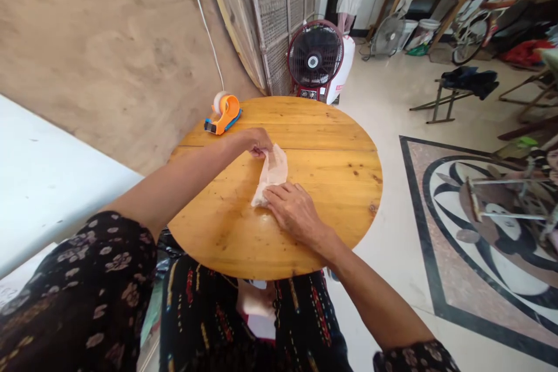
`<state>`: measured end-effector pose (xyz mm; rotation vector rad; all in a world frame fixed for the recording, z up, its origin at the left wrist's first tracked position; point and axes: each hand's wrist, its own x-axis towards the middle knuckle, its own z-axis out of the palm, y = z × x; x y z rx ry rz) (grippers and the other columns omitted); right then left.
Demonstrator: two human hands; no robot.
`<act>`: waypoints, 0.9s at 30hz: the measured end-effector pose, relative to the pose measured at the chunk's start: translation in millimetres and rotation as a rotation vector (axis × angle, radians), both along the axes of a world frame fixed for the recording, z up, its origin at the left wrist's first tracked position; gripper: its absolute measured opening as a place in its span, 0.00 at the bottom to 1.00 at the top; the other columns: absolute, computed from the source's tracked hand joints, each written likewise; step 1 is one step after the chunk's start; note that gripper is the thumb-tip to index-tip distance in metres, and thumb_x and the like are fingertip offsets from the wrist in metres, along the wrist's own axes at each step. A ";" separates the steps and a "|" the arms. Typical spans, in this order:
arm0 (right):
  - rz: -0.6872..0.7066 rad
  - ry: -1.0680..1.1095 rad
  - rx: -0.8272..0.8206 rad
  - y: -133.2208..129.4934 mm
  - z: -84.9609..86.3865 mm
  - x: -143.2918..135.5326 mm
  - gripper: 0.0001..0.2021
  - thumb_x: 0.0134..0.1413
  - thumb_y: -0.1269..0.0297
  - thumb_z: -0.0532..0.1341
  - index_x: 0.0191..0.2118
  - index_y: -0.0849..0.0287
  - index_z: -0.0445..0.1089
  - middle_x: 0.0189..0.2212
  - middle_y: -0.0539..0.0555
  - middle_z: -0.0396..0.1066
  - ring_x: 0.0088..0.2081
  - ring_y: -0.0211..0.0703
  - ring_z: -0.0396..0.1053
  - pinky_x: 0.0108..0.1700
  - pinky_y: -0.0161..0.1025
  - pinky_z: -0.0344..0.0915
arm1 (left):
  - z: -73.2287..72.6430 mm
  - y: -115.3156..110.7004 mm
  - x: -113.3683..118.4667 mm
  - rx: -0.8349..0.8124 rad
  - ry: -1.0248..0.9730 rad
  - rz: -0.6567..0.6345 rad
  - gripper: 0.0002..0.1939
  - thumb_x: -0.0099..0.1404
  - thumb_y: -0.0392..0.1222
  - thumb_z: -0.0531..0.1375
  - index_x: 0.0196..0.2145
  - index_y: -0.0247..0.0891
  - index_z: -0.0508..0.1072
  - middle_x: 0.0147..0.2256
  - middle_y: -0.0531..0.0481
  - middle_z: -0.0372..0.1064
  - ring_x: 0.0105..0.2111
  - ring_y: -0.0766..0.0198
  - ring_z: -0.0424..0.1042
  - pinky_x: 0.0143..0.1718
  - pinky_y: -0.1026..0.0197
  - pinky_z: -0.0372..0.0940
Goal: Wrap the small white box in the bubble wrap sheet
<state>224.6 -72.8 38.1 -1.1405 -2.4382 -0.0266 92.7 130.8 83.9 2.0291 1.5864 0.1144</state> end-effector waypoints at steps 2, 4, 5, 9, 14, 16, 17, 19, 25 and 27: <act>0.004 0.009 0.005 0.0 -1.8 0.7 0.08 0.65 0.70 0.56 0.46 0.59 0.69 0.47 0.56 0.75 0.45 0.48 0.66 0.43 0.45 0.58 | -1.8 0.1 0.8 -0.153 -0.033 0.093 0.09 0.46 0.27 0.66 0.17 0.33 0.69 0.15 0.49 0.64 0.18 0.63 0.68 0.27 0.59 0.66; 0.007 0.019 0.013 0.1 -3.2 1.1 0.07 0.64 0.70 0.57 0.46 0.59 0.69 0.46 0.56 0.75 0.44 0.48 0.66 0.43 0.45 0.58 | -3.4 0.3 1.2 -0.274 -0.080 0.190 0.10 0.47 0.29 0.66 0.17 0.33 0.69 0.16 0.49 0.65 0.19 0.63 0.68 0.26 0.60 0.66; 0.009 0.023 0.016 0.3 -3.8 1.3 0.07 0.64 0.70 0.57 0.46 0.59 0.69 0.46 0.56 0.75 0.45 0.48 0.66 0.43 0.45 0.58 | -4.4 0.5 1.4 -0.302 -0.115 0.234 0.10 0.48 0.28 0.66 0.17 0.34 0.68 0.17 0.50 0.65 0.20 0.63 0.69 0.26 0.61 0.66; 0.013 0.045 0.030 1.1 -6.3 2.3 0.08 0.63 0.70 0.57 0.47 0.58 0.70 0.46 0.55 0.75 0.45 0.48 0.67 0.44 0.44 0.60 | -9.7 -0.1 2.0 -0.333 -0.285 0.401 0.10 0.49 0.25 0.63 0.20 0.36 0.66 0.19 0.51 0.64 0.23 0.63 0.70 0.26 0.62 0.66; 0.016 0.064 0.036 0.3 -7.9 2.8 0.10 0.63 0.71 0.58 0.48 0.59 0.70 0.47 0.56 0.75 0.46 0.48 0.68 0.45 0.44 0.62 | -13.5 -9.5 -0.8 -0.348 -0.530 0.562 0.10 0.51 0.30 0.62 0.31 0.35 0.67 0.29 0.45 0.68 0.27 0.54 0.75 0.30 0.52 0.71; 0.013 0.068 0.032 -0.3 -7.3 2.6 0.09 0.63 0.70 0.58 0.48 0.59 0.70 0.47 0.56 0.76 0.46 0.48 0.68 0.45 0.44 0.63 | -14.3 -16.4 -3.6 -0.345 -0.617 0.599 0.11 0.51 0.31 0.61 0.34 0.34 0.66 0.32 0.42 0.68 0.29 0.50 0.77 0.31 0.49 0.72; 0.013 0.068 0.032 -0.5 -6.8 2.5 0.09 0.63 0.69 0.58 0.48 0.59 0.70 0.47 0.56 0.76 0.46 0.48 0.68 0.45 0.44 0.63 | -14.9 -20.9 -5.1 -0.332 -0.661 0.608 0.12 0.51 0.32 0.61 0.34 0.34 0.66 0.32 0.42 0.67 0.29 0.49 0.77 0.31 0.49 0.72; 0.012 0.066 0.037 -0.7 -5.7 2.4 0.09 0.63 0.69 0.59 0.47 0.59 0.70 0.46 0.56 0.76 0.45 0.49 0.68 0.44 0.44 0.63 | -17.6 -33.0 -8.1 -0.271 -0.752 0.616 0.11 0.51 0.32 0.60 0.34 0.35 0.65 0.30 0.44 0.66 0.29 0.51 0.76 0.32 0.50 0.72; 0.012 0.062 0.054 -0.1 -4.0 2.5 0.10 0.63 0.69 0.58 0.49 0.58 0.70 0.47 0.57 0.76 0.45 0.48 0.69 0.44 0.45 0.63 | -40.8 -83.5 -19.5 0.057 -0.950 0.544 0.13 0.49 0.32 0.57 0.35 0.38 0.65 0.32 0.52 0.67 0.33 0.65 0.71 0.42 0.61 0.68; 0.011 0.065 0.061 0.0 -3.9 2.3 0.10 0.64 0.69 0.58 0.49 0.58 0.70 0.47 0.56 0.76 0.45 0.48 0.69 0.44 0.45 0.64 | -50.2 -95.8 -24.6 0.183 -0.960 0.326 0.09 0.49 0.35 0.57 0.31 0.36 0.67 0.31 0.51 0.69 0.32 0.65 0.69 0.40 0.61 0.67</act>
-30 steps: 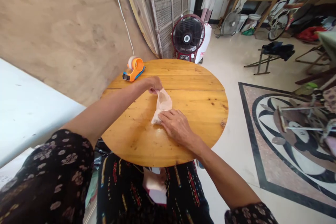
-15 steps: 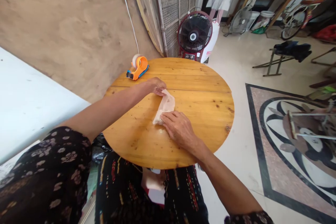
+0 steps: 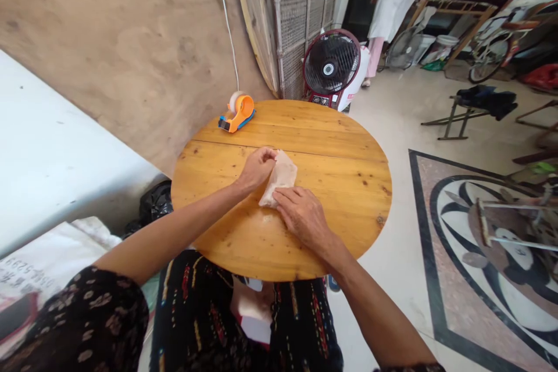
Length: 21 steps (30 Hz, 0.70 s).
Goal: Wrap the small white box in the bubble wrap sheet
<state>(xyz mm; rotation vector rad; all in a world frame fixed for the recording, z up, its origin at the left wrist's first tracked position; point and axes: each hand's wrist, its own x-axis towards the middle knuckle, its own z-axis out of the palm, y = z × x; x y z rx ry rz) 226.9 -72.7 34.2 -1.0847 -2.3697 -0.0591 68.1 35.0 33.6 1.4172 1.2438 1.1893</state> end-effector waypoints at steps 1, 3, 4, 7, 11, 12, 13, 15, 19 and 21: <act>-0.002 0.001 0.001 0.0 0.0 -0.2 0.10 0.64 0.69 0.58 0.49 0.58 0.70 0.47 0.56 0.76 0.45 0.48 0.69 0.45 0.45 0.64 | -3.9 -4.3 -2.3 0.057 -0.001 -0.011 0.09 0.48 0.35 0.56 0.31 0.36 0.68 0.31 0.51 0.69 0.32 0.65 0.69 0.40 0.61 0.66; -0.007 0.000 0.001 -0.2 0.2 -0.8 0.10 0.63 0.70 0.57 0.49 0.58 0.71 0.47 0.56 0.76 0.44 0.48 0.68 0.45 0.45 0.64 | -8.9 -9.1 -5.3 0.097 0.005 -0.041 0.10 0.49 0.37 0.56 0.32 0.36 0.69 0.32 0.50 0.71 0.33 0.64 0.70 0.40 0.60 0.66; -0.008 -0.003 0.000 -0.3 0.2 -1.0 0.10 0.63 0.70 0.57 0.49 0.59 0.71 0.47 0.56 0.76 0.44 0.48 0.68 0.45 0.45 0.65 | -9.9 -10.0 -5.8 0.090 0.024 -0.067 0.10 0.50 0.38 0.55 0.32 0.36 0.70 0.32 0.49 0.72 0.33 0.63 0.71 0.40 0.60 0.66; -0.008 -0.005 0.000 -0.6 -0.3 -1.5 0.11 0.63 0.70 0.57 0.49 0.59 0.71 0.47 0.56 0.76 0.44 0.48 0.68 0.46 0.45 0.65 | -7.9 -7.6 -3.7 0.094 0.147 -0.200 0.11 0.53 0.41 0.55 0.32 0.36 0.74 0.36 0.47 0.75 0.38 0.59 0.73 0.43 0.58 0.67; -0.010 0.014 0.001 -0.4 -1.9 -1.5 0.12 0.64 0.70 0.56 0.51 0.59 0.71 0.49 0.57 0.76 0.46 0.48 0.68 0.47 0.45 0.66 | -4.4 0.5 1.7 0.255 0.348 -0.324 0.10 0.56 0.41 0.52 0.26 0.37 0.71 0.31 0.48 0.73 0.37 0.59 0.71 0.44 0.59 0.65; -0.009 0.018 0.003 -0.3 -2.3 -1.4 0.12 0.64 0.70 0.56 0.51 0.59 0.71 0.49 0.56 0.76 0.46 0.48 0.68 0.47 0.45 0.66 | -4.8 2.1 2.5 0.276 0.383 -0.337 0.11 0.56 0.40 0.50 0.24 0.37 0.70 0.28 0.49 0.71 0.34 0.59 0.70 0.42 0.59 0.65; -0.009 0.022 0.002 -0.2 -2.7 -1.4 0.13 0.64 0.70 0.56 0.51 0.59 0.71 0.49 0.56 0.76 0.46 0.48 0.68 0.47 0.45 0.66 | -5.6 3.1 2.8 0.279 0.396 -0.343 0.11 0.57 0.40 0.50 0.22 0.37 0.69 0.26 0.49 0.69 0.32 0.60 0.69 0.41 0.58 0.65; -0.013 0.027 0.000 -0.1 -3.3 -1.6 0.13 0.64 0.70 0.57 0.52 0.59 0.71 0.49 0.56 0.76 0.46 0.48 0.69 0.48 0.45 0.66 | -7.2 3.5 2.3 0.237 0.335 -0.332 0.12 0.58 0.42 0.50 0.25 0.36 0.71 0.29 0.48 0.71 0.34 0.59 0.69 0.41 0.58 0.65; -0.020 0.040 -0.007 0.2 -4.0 -2.2 0.13 0.64 0.70 0.57 0.51 0.58 0.71 0.49 0.56 0.76 0.47 0.48 0.69 0.48 0.45 0.67 | -3.6 0.1 1.4 0.067 0.062 -0.244 0.19 0.62 0.53 0.53 0.34 0.35 0.76 0.40 0.44 0.75 0.40 0.57 0.71 0.44 0.58 0.65; -0.020 0.044 -0.010 0.3 -4.3 -2.3 0.13 0.64 0.70 0.57 0.51 0.59 0.71 0.49 0.56 0.76 0.46 0.48 0.69 0.48 0.45 0.67 | 1.7 -1.6 3.6 0.000 -0.005 -0.173 0.22 0.61 0.59 0.56 0.29 0.36 0.75 0.33 0.46 0.74 0.35 0.59 0.71 0.38 0.59 0.65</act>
